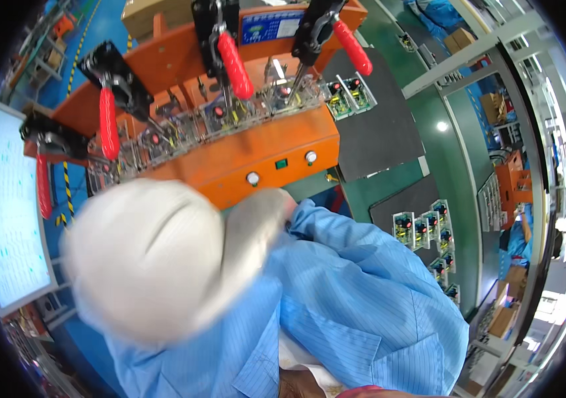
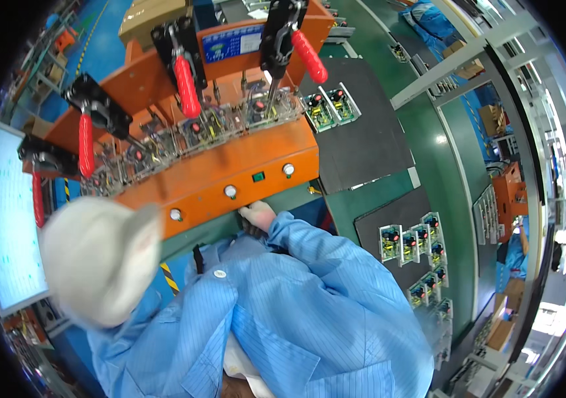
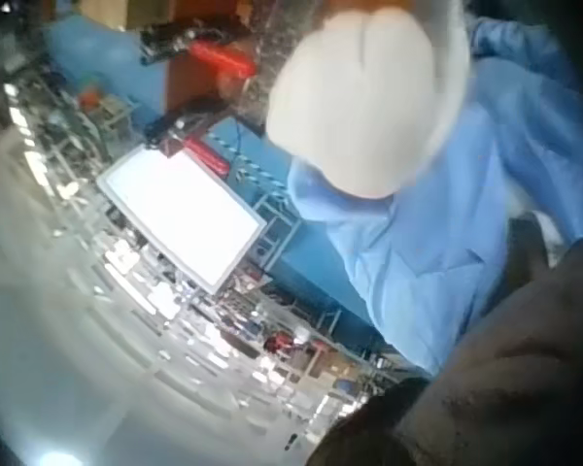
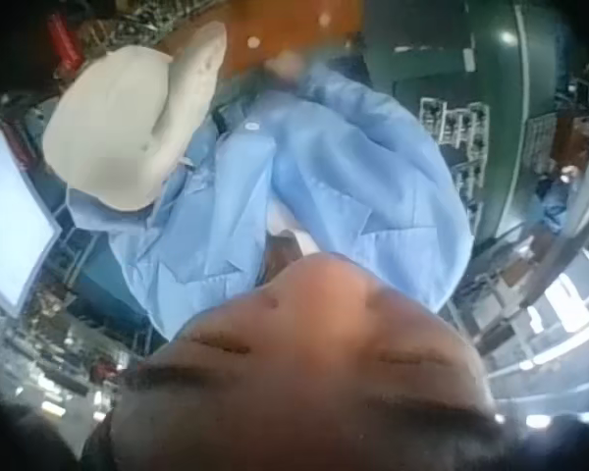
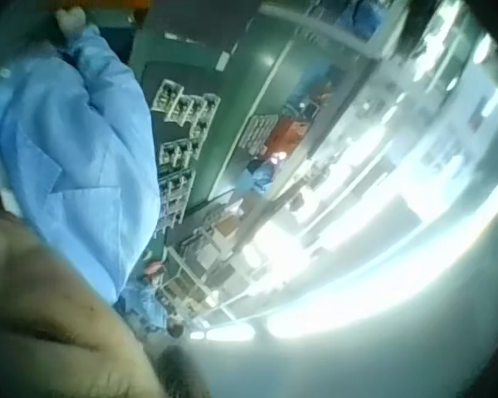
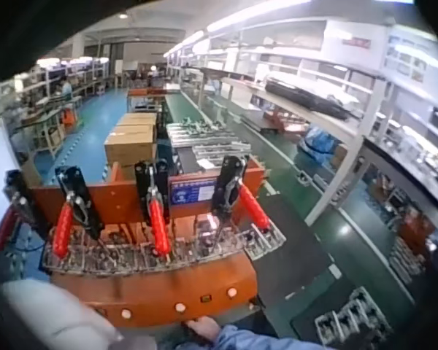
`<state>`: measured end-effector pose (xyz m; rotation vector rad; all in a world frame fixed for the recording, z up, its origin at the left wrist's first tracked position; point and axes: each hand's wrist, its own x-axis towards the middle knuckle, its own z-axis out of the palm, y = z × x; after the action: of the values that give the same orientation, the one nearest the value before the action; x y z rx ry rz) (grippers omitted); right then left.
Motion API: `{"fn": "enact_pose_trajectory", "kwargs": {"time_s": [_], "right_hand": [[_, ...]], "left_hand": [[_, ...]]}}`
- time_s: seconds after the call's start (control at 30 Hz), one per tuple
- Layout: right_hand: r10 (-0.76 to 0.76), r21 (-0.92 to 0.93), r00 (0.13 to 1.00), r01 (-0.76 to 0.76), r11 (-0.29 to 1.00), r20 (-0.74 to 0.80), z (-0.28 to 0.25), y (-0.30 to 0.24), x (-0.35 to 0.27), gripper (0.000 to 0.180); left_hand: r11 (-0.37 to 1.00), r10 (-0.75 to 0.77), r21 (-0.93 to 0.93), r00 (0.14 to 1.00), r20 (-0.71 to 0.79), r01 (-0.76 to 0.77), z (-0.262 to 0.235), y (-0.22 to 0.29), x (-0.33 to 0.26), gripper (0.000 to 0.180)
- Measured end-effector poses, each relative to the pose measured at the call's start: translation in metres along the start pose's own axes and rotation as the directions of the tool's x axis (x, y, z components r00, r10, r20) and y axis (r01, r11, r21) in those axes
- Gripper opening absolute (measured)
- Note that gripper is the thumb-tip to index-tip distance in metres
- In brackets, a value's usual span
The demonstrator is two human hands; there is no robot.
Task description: The person tests circuit boards by placing them into a testing fixture, engaging clamp levers, pressing buttons to run the test, and removing the boards.
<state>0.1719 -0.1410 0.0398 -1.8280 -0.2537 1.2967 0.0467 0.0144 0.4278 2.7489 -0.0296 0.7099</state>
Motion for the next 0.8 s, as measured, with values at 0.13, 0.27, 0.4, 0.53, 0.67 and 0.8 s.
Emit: {"fn": "enact_pose_trajectory", "kwargs": {"time_s": [0.13, 0.27, 0.4, 0.53, 0.67, 0.8], "right_hand": [[-0.183, 0.004, 0.982, 0.183, 0.983, 0.047, 0.004, 0.007, 0.005, 0.034], [0.108, -0.062, 0.992, -0.104, 0.993, 0.062, -0.003, -0.032, -0.014, 0.034], [0.103, -0.031, 0.989, -0.1, 0.995, 0.109, -0.009, -0.036, -0.015, 0.033], [0.087, -0.046, 0.984, -0.081, 0.996, 0.157, -0.008, -0.038, -0.013, 0.034], [0.095, -0.073, 0.982, -0.084, 0.994, 0.161, -0.01, -0.042, -0.02, 0.036], [0.093, -0.068, 0.983, -0.083, 0.994, 0.156, -0.007, -0.044, -0.024, 0.037]], "left_hand": [[0.975, -0.095, -0.192, 0.989, 0.109, 0.115, 0.069, -0.007, -0.036, 0.039], [0.861, -0.394, -0.153, 0.825, 0.405, 0.486, 0.153, -0.035, -0.098, 0.046], [0.496, -0.663, -0.117, 0.462, 0.589, 0.86, 0.204, -0.071, -0.15, 0.051], [0.248, -0.759, -0.071, 0.239, 0.605, 0.966, 0.243, -0.102, -0.192, 0.051], [0.221, -0.773, 0.005, 0.173, 0.61, 0.975, 0.271, -0.108, -0.208, 0.056], [0.302, -0.816, 0.152, 0.173, 0.552, 0.941, 0.287, -0.1, -0.211, 0.055]]}}
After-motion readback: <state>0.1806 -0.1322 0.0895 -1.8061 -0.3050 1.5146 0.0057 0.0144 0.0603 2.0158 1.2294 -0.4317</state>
